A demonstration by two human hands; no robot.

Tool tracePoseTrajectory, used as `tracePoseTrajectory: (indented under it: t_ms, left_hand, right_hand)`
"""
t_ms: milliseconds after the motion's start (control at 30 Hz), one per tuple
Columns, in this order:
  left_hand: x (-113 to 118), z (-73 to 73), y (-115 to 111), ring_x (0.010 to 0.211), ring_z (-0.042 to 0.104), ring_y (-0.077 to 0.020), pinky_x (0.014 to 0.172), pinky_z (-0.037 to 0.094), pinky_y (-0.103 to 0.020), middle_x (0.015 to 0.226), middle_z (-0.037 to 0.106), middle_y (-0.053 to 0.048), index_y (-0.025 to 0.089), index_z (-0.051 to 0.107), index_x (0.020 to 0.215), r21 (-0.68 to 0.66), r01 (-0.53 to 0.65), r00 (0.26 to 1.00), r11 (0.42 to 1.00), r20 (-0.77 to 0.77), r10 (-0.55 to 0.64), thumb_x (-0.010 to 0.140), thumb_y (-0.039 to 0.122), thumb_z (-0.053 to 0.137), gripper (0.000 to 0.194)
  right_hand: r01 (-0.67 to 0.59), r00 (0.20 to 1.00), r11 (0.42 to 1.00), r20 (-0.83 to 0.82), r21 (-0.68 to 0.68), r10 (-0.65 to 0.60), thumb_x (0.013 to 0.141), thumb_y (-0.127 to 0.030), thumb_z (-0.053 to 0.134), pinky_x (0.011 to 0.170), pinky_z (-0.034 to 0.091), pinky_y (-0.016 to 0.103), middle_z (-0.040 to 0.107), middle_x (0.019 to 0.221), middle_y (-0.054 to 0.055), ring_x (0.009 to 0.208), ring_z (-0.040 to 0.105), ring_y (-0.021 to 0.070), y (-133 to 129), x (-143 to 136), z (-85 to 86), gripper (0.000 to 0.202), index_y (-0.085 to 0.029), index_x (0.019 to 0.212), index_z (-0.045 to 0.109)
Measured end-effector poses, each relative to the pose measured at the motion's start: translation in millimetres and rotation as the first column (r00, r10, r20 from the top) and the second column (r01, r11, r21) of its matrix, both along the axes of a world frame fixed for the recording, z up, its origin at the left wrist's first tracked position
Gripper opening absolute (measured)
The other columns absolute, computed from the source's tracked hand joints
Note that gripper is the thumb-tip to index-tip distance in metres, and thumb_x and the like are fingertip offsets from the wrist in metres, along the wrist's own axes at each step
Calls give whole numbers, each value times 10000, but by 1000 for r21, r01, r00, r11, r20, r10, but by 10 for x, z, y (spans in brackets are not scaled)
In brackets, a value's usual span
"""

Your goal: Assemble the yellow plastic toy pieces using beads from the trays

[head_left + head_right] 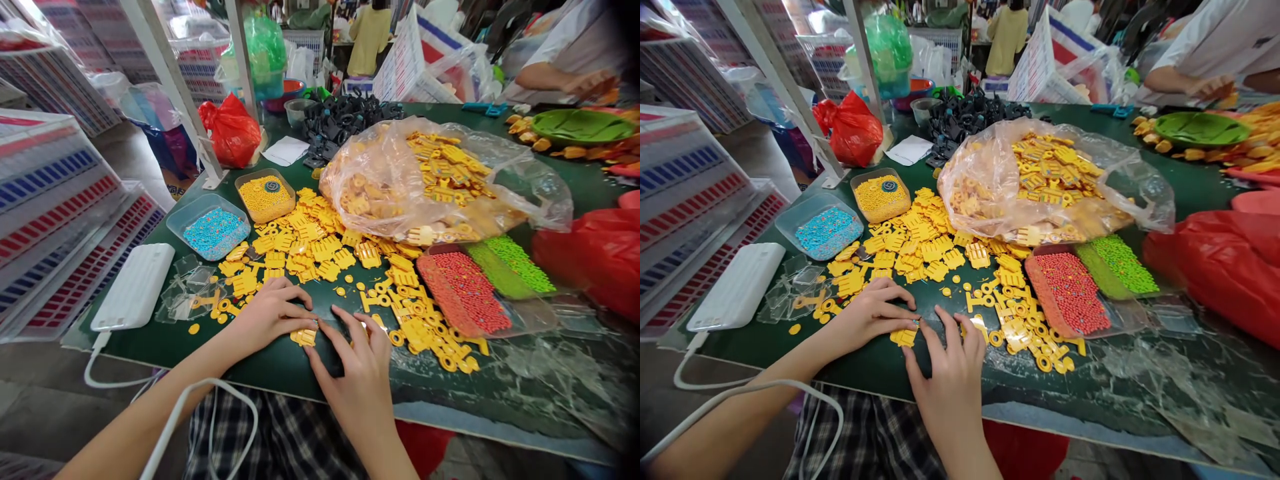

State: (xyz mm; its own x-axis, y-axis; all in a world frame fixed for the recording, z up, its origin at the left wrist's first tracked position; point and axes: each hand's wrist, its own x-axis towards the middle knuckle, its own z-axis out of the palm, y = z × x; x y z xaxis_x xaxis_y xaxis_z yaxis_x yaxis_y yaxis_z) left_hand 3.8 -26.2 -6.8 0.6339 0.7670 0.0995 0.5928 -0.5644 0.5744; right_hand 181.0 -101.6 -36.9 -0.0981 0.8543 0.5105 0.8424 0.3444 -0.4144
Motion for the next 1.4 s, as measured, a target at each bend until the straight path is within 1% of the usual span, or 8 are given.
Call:
tracePoseTrajectory:
  t_ms: [167, 333, 600, 800, 1033, 1133, 1267, 1400]
  left_hand:
    - [4, 37, 3, 897, 534, -180, 848, 375, -331, 952, 706, -24, 229, 761, 875, -9, -24, 998, 1000, 55, 25, 968, 480, 474, 392]
    - [-45, 85, 4, 880, 532, -181, 856, 377, -344, 935, 707, -31, 233, 766, 877, 17, -85, 995, 996, 62, 83, 961, 493, 487, 391]
    - [-63, 48, -2, 921, 517, -196, 852, 360, -348, 998, 704, -26, 272, 776, 945, 0, -15, 999, 1000, -43, 15, 939, 455, 548, 292]
    - [-47, 56, 22, 909, 507, -189, 839, 352, -325, 1002, 703, -18, 287, 775, 978, -16, 18, 1000, 1000, -24, -18, 915, 430, 592, 240]
    - [-38, 9, 81, 855, 522, -177, 812, 341, -327, 905, 724, -5, 260, 784, 889, 19, 61, 998, 998, 13, -61, 886, 447, 629, 243]
    - [-40, 26, 75, 847, 530, -175, 820, 341, -332, 897, 726, -6, 256, 779, 867, 42, 68, 997, 997, 22, -69, 903, 456, 606, 267]
    - [-106, 89, 45, 857, 541, -174, 834, 355, -325, 890, 711, -13, 235, 762, 840, 25, 15, 999, 1000, 46, -16, 911, 455, 596, 285]
    - [-147, 109, 22, 889, 545, -176, 829, 368, -313, 908, 686, -3, 223, 733, 732, -66, -50, 999, 997, 18, 51, 828, 452, 702, 250]
  right_hand:
    - [-17, 999, 1000, -29, -26, 16, 913, -388, 544, 952, 391, 506, 637, 1182, 103, 1102, 456, 297, 6, 2, 4, 256, -212, 1034, 686]
    - [-16, 1000, 1000, -20, -22, 15, 904, -382, 559, 952, 391, 502, 639, 1170, 110, 1113, 457, 298, 1, -6, 20, 245, -203, 1012, 686]
    - [-17, 1000, 1000, -16, -23, 16, 914, -367, 547, 949, 392, 506, 650, 1153, 110, 1100, 452, 296, -5, -18, 9, 231, -196, 975, 691]
    - [-26, 1000, 999, -3, -37, 26, 906, -359, 567, 963, 379, 511, 629, 1195, 107, 1123, 437, 302, -10, -15, 1, 268, -198, 1094, 671]
    - [-35, 999, 998, -13, -47, 35, 913, -356, 565, 965, 386, 510, 624, 1214, 97, 1122, 443, 295, -10, -2, -3, 253, -215, 1086, 683]
    - [-33, 999, 998, 3, -53, 33, 909, -367, 566, 960, 397, 512, 625, 1211, 99, 1125, 449, 293, -11, 4, -3, 258, -221, 1086, 685]
    - [-31, 999, 998, 15, -47, 32, 899, -373, 579, 950, 407, 514, 629, 1197, 101, 1120, 456, 294, -7, 1, 7, 257, -227, 1081, 687]
    - [-19, 1000, 999, 15, -41, 20, 894, -370, 580, 936, 411, 520, 632, 1187, 104, 1112, 466, 297, -2, -3, 0, 247, -238, 1067, 696]
